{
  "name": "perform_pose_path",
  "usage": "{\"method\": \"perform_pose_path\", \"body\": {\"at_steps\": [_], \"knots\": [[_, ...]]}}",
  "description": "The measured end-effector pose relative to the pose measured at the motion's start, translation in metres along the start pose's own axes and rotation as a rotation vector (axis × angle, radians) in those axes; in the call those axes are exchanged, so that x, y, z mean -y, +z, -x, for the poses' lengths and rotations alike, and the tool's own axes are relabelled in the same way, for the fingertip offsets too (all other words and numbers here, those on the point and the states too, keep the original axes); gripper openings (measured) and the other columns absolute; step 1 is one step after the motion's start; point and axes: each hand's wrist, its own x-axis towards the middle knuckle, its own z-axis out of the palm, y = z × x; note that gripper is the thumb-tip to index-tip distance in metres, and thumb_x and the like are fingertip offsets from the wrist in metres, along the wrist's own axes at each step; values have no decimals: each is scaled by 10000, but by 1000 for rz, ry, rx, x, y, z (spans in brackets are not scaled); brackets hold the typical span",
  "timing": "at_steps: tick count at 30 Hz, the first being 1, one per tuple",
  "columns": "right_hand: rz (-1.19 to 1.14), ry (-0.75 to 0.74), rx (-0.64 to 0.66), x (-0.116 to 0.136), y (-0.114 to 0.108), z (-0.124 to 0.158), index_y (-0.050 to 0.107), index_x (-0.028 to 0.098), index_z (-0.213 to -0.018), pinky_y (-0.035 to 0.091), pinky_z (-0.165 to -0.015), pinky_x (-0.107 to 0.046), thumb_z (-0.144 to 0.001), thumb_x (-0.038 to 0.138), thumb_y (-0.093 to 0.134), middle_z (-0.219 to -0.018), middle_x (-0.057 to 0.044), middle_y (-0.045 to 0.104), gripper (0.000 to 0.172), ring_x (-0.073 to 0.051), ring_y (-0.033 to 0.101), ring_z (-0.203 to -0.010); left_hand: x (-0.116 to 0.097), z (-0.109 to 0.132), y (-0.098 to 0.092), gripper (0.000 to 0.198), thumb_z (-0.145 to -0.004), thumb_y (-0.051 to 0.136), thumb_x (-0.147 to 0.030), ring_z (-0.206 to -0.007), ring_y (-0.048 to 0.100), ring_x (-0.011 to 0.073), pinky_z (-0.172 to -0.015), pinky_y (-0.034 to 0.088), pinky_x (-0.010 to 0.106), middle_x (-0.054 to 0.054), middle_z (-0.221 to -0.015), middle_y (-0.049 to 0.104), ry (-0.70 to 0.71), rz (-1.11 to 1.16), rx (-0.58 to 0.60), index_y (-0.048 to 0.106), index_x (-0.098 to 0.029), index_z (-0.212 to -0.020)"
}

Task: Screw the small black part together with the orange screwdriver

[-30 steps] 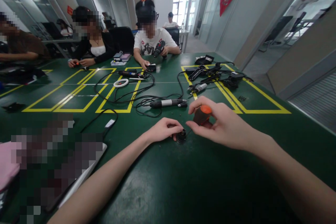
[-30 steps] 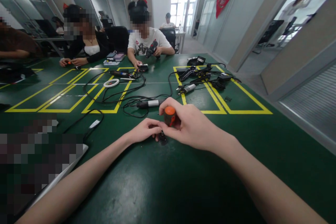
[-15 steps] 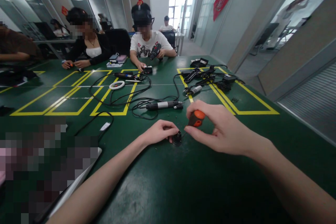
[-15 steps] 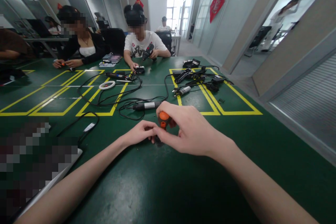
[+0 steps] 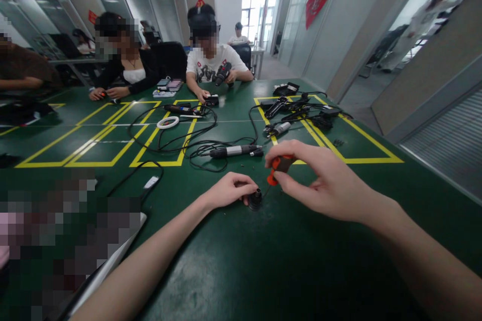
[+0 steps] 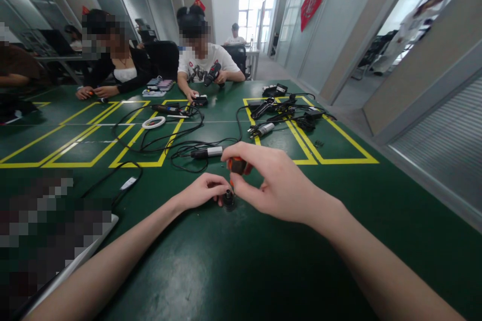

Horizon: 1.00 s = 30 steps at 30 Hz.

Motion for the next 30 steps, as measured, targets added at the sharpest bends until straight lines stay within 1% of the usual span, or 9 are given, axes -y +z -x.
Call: {"method": "perform_pose_path", "body": {"at_steps": [3, 10, 14, 16, 19, 21, 25, 28, 30], "knots": [[-25, -43, -38, 0, -1, -2, 697, 216, -1083, 544, -713, -311, -976, 259, 626, -977, -80, 721, 135, -201, 672, -796, 0, 0, 0, 370, -828, 736, -489, -562, 599, 104, -592, 473, 232, 17, -690, 690, 14, -9, -1, 720, -119, -818], [-28, -51, -54, 2, -2, -3, 711, 240, -1244, 564, -816, -352, -997, 204, 584, -1030, -86, 729, 280, -223, 685, -899, -1, 0, -1, 390, -796, 771, -500, -558, 605, 99, -575, 460, 221, 24, -719, 707, 11, 4, 9, 726, -115, -840], [-46, -46, -70, 1, 0, -1, 663, 235, -1297, 558, -812, -348, -955, 130, 539, -1011, -64, 739, 379, -212, 691, -871, 0, -1, -2, 393, -771, 789, -488, -549, 612, 96, -560, 454, 214, 27, -734, 715, 1, 26, 13, 733, -108, -855], [-71, -46, -82, 0, 2, -1, 672, 230, -1252, 560, -804, -347, -933, 113, 543, -1012, -61, 741, 363, -205, 692, -848, 0, -1, -2, 379, -777, 792, -477, -551, 614, 97, -560, 453, 212, 28, -732, 719, 0, 28, 9, 732, -110, -850], [-83, -77, -91, -1, 5, -1, 708, 222, -1148, 566, -823, -358, -957, 145, 576, -1029, -74, 735, 245, -211, 691, -887, 0, -1, -1, 356, -798, 784, -464, -555, 614, 99, -567, 457, 214, 28, -724, 722, 6, 22, 6, 727, -113, -823], [-68, -91, -117, -1, 7, -2, 728, 216, -1148, 570, -808, -351, -970, 181, 619, -1018, -82, 710, 211, -212, 677, -907, 0, -1, -1, 351, -804, 774, -461, -547, 607, 97, -566, 456, 214, 23, -708, 714, 17, 18, 5, 721, -115, -804], [-36, -118, -181, -2, 12, -2, 717, 231, -1253, 576, -799, -343, -973, 167, 636, -1017, -77, 680, 298, -204, 655, -922, -1, -1, 0, 341, -815, 762, -454, -542, 598, 97, -568, 453, 215, 15, -677, 697, 32, 8, 2, 709, -119, -780], [-57, -131, -196, -3, 14, -2, 664, 235, -1332, 582, -826, -347, -978, 146, 614, -1042, -72, 715, 368, -200, 675, -928, -2, 0, 0, 341, -824, 748, -455, -546, 599, 98, -575, 453, 220, 15, -689, 694, 32, 0, 4, 699, -121, -773], [-78, -115, -187, -4, 14, -2, 657, 229, -1317, 586, -850, -343, -974, 128, 598, -1071, -72, 740, 362, -200, 697, -947, -2, 0, -1, 334, -826, 741, -449, -548, 602, 98, -578, 454, 223, 17, -706, 696, 25, -2, 6, 699, -120, -785]]}}
